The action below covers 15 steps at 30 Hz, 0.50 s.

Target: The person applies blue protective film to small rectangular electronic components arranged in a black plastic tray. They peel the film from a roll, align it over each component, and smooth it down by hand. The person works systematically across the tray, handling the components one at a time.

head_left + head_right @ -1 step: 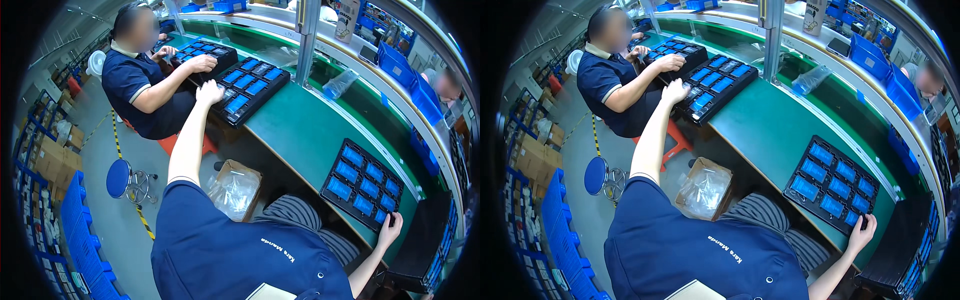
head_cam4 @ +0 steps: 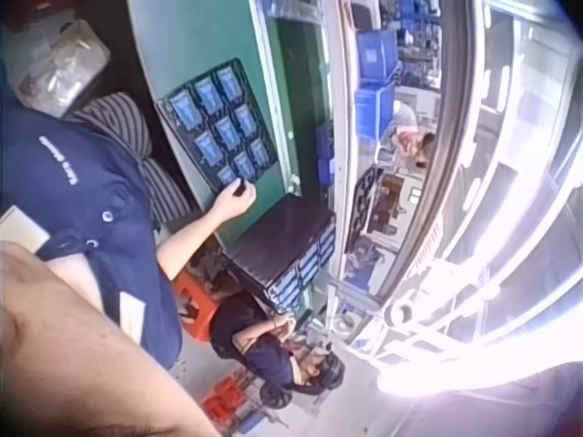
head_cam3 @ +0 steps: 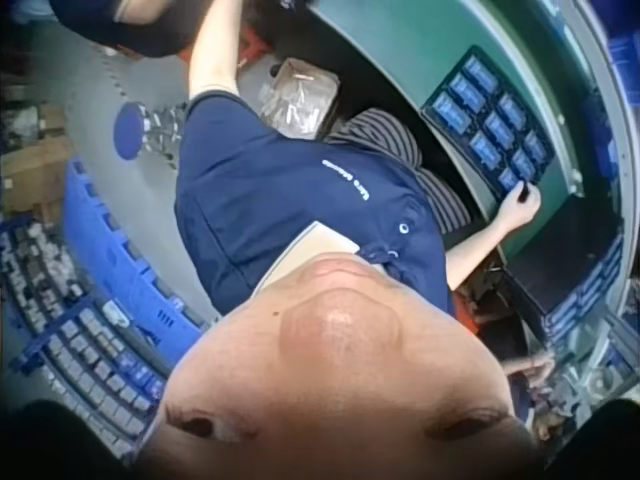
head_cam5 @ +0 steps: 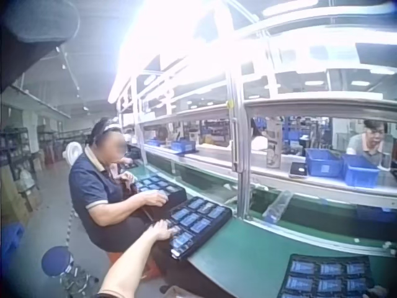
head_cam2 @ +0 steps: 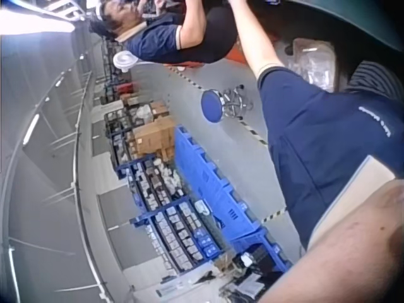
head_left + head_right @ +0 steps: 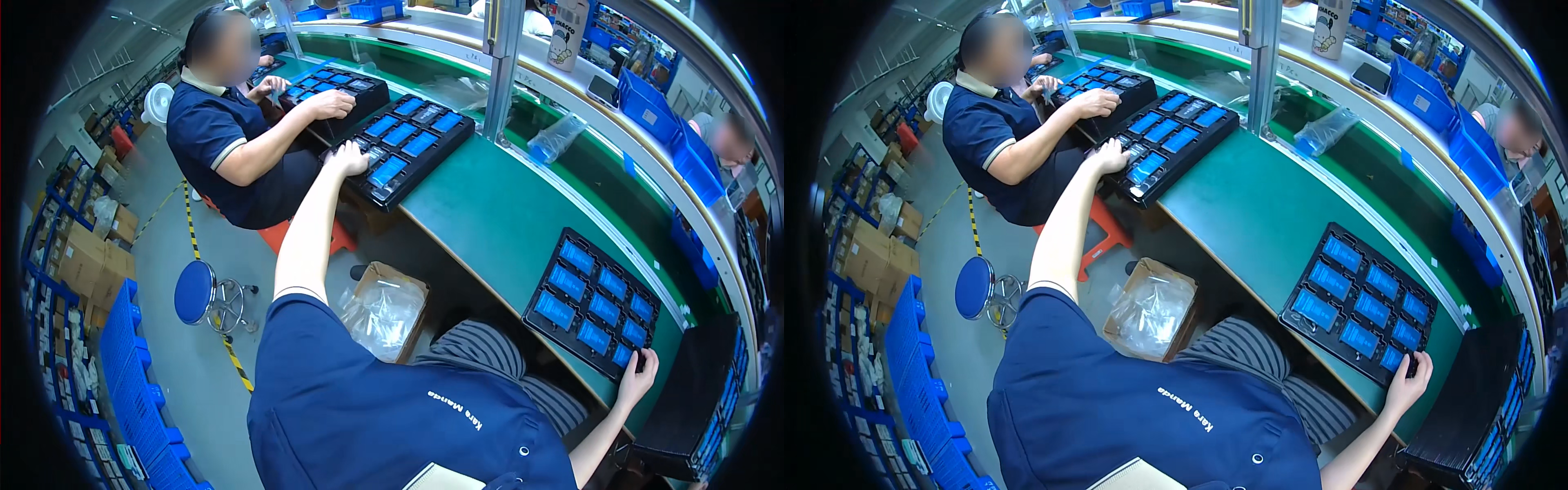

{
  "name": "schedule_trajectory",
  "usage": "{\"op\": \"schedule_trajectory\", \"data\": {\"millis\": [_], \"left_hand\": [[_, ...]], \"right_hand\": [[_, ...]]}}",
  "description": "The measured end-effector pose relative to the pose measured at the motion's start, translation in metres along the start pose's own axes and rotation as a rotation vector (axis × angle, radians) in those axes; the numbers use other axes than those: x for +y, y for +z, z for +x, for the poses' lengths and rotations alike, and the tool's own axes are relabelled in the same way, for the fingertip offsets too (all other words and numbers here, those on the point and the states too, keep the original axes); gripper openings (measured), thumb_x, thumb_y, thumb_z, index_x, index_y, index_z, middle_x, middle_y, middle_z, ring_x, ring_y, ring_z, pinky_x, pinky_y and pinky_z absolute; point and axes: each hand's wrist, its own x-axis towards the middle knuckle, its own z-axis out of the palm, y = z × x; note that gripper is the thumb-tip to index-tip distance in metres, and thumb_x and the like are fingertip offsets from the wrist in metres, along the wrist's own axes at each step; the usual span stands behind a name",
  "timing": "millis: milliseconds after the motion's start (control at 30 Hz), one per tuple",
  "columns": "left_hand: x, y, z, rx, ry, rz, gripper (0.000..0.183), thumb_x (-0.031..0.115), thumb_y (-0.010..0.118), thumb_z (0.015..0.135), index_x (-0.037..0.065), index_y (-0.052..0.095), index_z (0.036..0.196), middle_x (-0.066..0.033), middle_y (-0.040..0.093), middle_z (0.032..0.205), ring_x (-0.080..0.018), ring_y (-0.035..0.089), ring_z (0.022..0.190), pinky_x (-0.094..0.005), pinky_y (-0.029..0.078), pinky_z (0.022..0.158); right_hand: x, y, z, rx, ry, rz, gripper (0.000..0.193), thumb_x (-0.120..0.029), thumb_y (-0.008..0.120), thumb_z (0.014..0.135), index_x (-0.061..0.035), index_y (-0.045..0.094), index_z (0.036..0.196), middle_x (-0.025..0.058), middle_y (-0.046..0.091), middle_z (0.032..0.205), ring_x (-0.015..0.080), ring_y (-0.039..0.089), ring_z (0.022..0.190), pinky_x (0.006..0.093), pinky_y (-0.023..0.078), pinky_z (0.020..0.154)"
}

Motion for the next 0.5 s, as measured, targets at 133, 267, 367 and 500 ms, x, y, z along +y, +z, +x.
{"op": "schedule_trajectory", "data": {"millis": [133, 267, 367, 500], "left_hand": [[0.043, -0.035, -0.017, -0.131, 0.011, -0.194, 0.066, 0.052, 0.041, 0.093, -0.001, 0.048, 0.133, -0.0202, 0.043, 0.142, -0.0319, 0.042, 0.132, -0.0521, 0.03, 0.109], [0.089, -0.027, -0.132, 0.464, 0.162, -0.223, 0.049, 0.036, 0.046, 0.095, -0.001, 0.051, 0.126, -0.0205, 0.049, 0.135, -0.0329, 0.042, 0.131, -0.0523, 0.03, 0.109], [0.121, -0.006, -0.193, 0.535, 0.301, -0.326, 0.047, 0.028, 0.05, 0.095, -0.002, 0.049, 0.131, -0.0213, 0.049, 0.137, -0.034, 0.04, 0.133, -0.05, 0.027, 0.111], [0.141, -0.001, -0.217, 0.525, 0.342, -0.516, 0.041, 0.024, 0.052, 0.094, -0.002, 0.054, 0.126, -0.0189, 0.052, 0.135, -0.0342, 0.043, 0.131, -0.0493, 0.029, 0.11]], "right_hand": [[0.008, -0.008, 0.0, -0.011, 0.006, -0.039, 0.018, -0.008, 0.063, 0.087, 0.0022, 0.061, 0.102, 0.0163, 0.059, 0.113, 0.0309, 0.058, 0.106, 0.0377, 0.044, 0.094], [0.007, -0.007, -0.001, -0.018, 0.03, -0.045, 0.02, -0.009, 0.063, 0.086, 0.0017, 0.061, 0.103, 0.0165, 0.059, 0.115, 0.0318, 0.057, 0.109, 0.0388, 0.043, 0.096], [0.01, -0.007, 0.0, -0.023, 0.037, -0.034, 0.02, -0.009, 0.063, 0.086, 0.0017, 0.061, 0.103, 0.0168, 0.058, 0.116, 0.032, 0.056, 0.109, 0.0391, 0.042, 0.096], [0.007, -0.008, 0.0, -0.031, 0.05, -0.019, 0.019, -0.008, 0.063, 0.086, 0.0017, 0.061, 0.103, 0.017, 0.059, 0.116, 0.0323, 0.056, 0.109, 0.0394, 0.042, 0.096]]}}
